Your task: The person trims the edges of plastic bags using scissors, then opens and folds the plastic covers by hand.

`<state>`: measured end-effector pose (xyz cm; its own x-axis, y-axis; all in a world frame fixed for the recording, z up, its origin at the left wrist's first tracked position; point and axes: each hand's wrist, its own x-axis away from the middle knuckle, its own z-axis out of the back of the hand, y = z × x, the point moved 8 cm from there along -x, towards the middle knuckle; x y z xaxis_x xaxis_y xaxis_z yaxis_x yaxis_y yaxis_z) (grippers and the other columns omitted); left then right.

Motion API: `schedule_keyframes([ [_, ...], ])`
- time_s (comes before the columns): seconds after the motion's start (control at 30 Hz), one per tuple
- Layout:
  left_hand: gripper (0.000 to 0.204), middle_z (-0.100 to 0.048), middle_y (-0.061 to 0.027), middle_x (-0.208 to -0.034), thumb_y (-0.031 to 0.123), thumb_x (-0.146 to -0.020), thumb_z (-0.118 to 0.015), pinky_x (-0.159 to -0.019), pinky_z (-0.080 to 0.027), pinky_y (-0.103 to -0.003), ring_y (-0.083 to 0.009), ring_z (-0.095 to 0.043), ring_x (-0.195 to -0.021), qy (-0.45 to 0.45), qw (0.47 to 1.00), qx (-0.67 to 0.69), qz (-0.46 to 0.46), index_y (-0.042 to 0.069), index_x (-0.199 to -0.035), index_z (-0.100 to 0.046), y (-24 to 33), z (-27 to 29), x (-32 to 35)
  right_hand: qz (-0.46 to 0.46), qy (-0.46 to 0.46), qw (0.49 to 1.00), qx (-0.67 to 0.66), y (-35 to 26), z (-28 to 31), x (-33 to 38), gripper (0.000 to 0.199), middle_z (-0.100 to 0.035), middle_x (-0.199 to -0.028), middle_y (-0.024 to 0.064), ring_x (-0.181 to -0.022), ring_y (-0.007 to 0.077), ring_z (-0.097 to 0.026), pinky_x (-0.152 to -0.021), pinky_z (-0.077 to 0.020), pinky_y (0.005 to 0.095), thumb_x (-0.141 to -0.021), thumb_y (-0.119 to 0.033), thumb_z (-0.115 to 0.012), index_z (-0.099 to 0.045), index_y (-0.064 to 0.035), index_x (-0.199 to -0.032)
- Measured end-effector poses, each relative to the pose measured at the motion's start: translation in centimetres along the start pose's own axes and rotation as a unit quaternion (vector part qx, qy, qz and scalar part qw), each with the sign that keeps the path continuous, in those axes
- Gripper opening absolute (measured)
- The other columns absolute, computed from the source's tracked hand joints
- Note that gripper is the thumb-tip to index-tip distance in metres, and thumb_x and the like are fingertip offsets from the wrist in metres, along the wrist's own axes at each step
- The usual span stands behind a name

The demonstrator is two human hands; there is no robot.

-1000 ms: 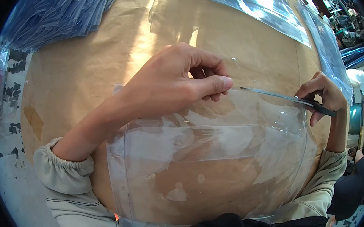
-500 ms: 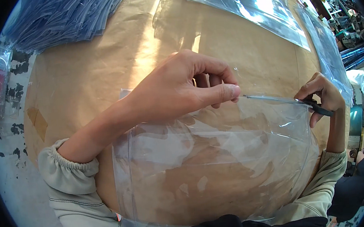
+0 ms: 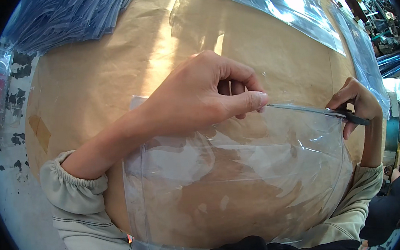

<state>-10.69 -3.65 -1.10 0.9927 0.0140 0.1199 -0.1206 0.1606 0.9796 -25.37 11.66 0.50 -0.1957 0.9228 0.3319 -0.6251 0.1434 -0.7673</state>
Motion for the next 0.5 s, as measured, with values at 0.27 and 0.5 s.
schedule_keyframes([
  [0.27,0.015,-0.062,0.0006,-0.072,0.015,-0.083,-0.062,-0.055,-0.041,-0.015,-0.0009,-0.051,-0.062,0.000,1.000,-0.015,0.008,0.000,-0.081,-0.064,-0.14,-0.03,-0.03,0.007,-0.010,1.000,0.003,0.58,0.17,-0.29,0.059,-0.064,-0.069,0.0067,-0.053,0.0096,-0.058,-0.050,-0.0464,0.0201,-0.047,-0.035,-0.087,-0.064,0.0033,-0.086],
  [0.5,0.015,-0.061,-0.0008,-0.065,0.016,-0.081,-0.062,-0.053,-0.041,-0.018,-0.0029,-0.052,-0.058,0.025,1.000,-0.002,-0.016,0.001,-0.080,-0.065,-0.29,0.08,-0.10,0.000,-0.008,1.000,0.012,0.40,0.15,-0.18,0.059,-0.064,-0.068,0.0061,-0.053,0.0088,-0.057,-0.050,-0.0454,0.0200,-0.047,-0.036,-0.086,-0.064,0.0027,-0.085],
])
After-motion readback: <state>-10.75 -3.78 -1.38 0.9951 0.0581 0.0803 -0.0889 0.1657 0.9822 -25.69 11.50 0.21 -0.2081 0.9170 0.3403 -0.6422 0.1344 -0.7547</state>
